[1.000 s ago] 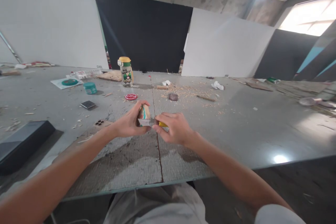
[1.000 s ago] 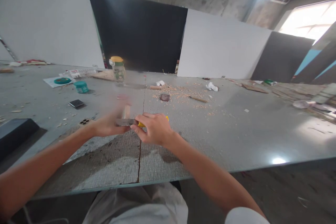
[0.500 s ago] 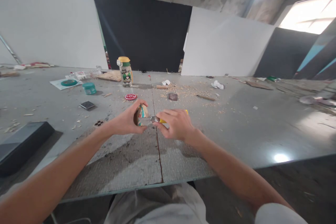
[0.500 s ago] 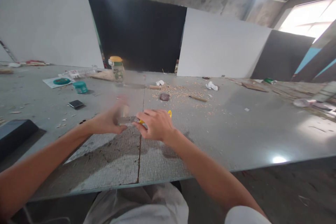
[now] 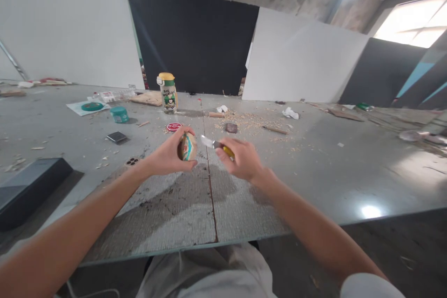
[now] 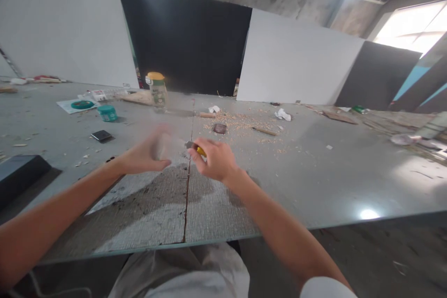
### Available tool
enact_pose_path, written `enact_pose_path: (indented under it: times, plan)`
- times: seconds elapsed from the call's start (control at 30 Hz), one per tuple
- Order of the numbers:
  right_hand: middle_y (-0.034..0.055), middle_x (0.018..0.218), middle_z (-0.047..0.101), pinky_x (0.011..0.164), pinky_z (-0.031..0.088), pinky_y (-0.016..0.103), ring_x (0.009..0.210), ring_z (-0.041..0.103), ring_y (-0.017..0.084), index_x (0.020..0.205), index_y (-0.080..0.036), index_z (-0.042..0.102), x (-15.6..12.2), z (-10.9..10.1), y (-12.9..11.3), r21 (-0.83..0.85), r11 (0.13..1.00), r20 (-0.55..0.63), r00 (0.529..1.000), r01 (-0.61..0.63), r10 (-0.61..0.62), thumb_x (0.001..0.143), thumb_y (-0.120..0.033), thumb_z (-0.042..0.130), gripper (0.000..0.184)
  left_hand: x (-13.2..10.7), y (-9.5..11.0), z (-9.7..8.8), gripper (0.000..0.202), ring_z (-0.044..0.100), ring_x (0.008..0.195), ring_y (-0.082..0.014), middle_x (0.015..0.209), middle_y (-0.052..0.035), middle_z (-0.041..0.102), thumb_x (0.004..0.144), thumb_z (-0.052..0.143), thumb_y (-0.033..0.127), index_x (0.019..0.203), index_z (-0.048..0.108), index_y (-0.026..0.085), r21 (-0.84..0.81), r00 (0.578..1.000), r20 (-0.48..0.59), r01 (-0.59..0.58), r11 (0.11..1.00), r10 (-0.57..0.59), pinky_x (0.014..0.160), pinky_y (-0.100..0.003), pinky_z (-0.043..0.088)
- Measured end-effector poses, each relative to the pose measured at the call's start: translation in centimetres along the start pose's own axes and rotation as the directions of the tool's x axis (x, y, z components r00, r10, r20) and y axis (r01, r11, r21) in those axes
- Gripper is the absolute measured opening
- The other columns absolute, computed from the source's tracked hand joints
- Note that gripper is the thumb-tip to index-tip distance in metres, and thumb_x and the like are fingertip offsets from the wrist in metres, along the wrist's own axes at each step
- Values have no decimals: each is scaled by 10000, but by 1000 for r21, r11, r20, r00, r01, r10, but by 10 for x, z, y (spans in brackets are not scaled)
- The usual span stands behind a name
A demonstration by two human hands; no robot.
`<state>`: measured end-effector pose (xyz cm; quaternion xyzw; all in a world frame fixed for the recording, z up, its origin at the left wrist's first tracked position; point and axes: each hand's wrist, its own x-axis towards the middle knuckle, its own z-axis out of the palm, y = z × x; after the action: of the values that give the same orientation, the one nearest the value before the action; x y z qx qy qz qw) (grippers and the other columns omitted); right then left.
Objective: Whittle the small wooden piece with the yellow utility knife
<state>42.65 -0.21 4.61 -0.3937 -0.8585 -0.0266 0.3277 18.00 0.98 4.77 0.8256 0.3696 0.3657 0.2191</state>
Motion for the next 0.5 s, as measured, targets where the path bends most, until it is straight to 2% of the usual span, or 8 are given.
enact_pose_path:
  times: [0.17,0.5]
  plan:
    - [29,828,677,639,327,271,697,566,137,892,-188,621,-4,0,-25,7,999,107,993,49,-50,948,-395,445,278,-1,1,3,645,514,647,-142,754,39,509,641,743,301,1184,407,211,24,998,11,53,998,-54,583,-265,403]
    - [28,820,696,578,266,286,689,583,144,911,-187,649,-7,4,-26,-70,993,95,992,91,-84,938,-433,454,315,-1,2,7,641,509,627,-128,766,36,513,610,751,304,1156,429,211,51,998,18,59,997,-59,571,-257,399]
